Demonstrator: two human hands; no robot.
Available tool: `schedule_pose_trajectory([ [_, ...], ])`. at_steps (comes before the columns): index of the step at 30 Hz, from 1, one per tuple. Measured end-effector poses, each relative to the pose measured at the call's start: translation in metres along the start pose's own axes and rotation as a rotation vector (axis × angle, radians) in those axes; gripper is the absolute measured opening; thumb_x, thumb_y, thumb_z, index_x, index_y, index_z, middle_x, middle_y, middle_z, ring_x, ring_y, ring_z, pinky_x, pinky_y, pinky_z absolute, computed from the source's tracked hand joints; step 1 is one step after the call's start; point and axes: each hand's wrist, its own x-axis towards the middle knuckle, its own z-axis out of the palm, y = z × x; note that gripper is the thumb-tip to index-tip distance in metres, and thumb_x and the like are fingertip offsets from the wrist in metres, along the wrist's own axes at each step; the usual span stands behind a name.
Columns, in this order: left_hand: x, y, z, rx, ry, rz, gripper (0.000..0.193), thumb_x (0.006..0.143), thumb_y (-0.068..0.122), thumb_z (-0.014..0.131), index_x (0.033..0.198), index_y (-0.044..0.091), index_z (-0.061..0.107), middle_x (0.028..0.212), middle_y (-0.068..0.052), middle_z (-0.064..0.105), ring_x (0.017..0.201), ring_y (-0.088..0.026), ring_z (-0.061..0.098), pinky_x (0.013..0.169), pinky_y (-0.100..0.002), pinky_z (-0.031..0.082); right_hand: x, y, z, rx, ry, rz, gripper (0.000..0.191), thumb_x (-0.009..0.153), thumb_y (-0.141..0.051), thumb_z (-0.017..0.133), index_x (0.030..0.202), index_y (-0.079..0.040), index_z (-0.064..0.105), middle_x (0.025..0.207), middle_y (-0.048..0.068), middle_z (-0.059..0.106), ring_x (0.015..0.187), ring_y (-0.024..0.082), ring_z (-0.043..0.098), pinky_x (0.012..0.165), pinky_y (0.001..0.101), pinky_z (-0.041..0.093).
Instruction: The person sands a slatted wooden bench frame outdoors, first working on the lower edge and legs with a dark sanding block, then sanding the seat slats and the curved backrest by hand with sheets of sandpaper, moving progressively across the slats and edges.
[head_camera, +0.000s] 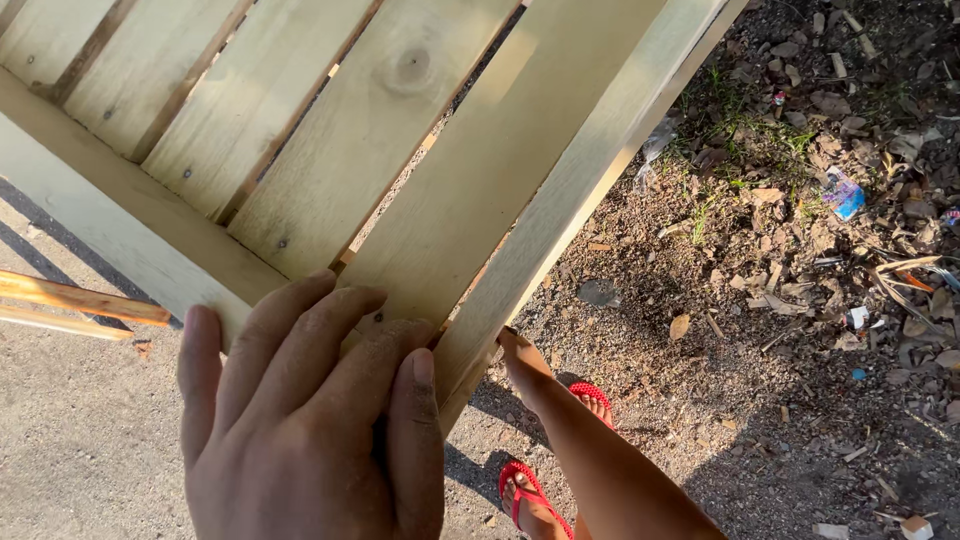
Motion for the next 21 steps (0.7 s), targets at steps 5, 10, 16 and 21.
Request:
schedule_pose_trajectory([
  [5, 0.006, 0.006, -0.004, -0.034, -0.001, -0.044, 0.019, 0.088, 0.025, 0.065, 0.097, 0.016, 0.079, 0.113, -0.006, 0.073, 0.126, -0.026, 0.061, 0.119, -0.06, 0.025, -0.051, 0.015, -0.008, 0.259, -0.175, -0.408, 0.06, 0.109, -0.046, 0.04, 0.135, 0.0, 0.069, 0.113, 0.014, 0.065, 0.101, 0.02, 0.051, 0.094, 0.0333, 0.039],
  [10, 0.004, 0.004, -0.002, -0.05, 0.027, -0.04, 0.018, 0.092, 0.028, 0.064, 0.1, 0.019, 0.077, 0.116, -0.003, 0.071, 0.128, -0.022, 0.06, 0.122, -0.058, 0.026, -0.053, 0.018, -0.002, 0.495, -0.049, -0.136, 0.051, 0.104, -0.037, 0.043, 0.146, -0.01, 0.053, 0.138, 0.006, 0.064, 0.123, 0.018, 0.055, 0.104, 0.0352, 0.039],
  [16, 0.001, -0.001, 0.002, -0.073, 0.048, -0.027, 0.019, 0.093, 0.025, 0.061, 0.101, 0.018, 0.076, 0.121, -0.004, 0.07, 0.131, -0.023, 0.059, 0.121, -0.058, 0.026, -0.006, -0.018, 0.002, 0.027, -0.093, -0.101, 0.06, 0.106, -0.042, 0.04, 0.149, -0.002, 0.046, 0.15, 0.014, 0.055, 0.135, 0.027, 0.052, 0.115, 0.0435, 0.04],
  [21, 0.001, 0.003, -0.003, -0.177, 0.112, -0.109, 0.021, 0.098, 0.019, 0.057, 0.104, 0.011, 0.075, 0.131, -0.011, 0.069, 0.136, -0.03, 0.057, 0.121, -0.057, 0.029, -0.064, -0.009, -0.004, 0.071, -0.033, -0.214, 0.064, 0.105, -0.051, 0.027, 0.155, -0.012, 0.036, 0.159, 0.011, 0.041, 0.148, 0.024, 0.038, 0.122, 0.0424, 0.029],
])
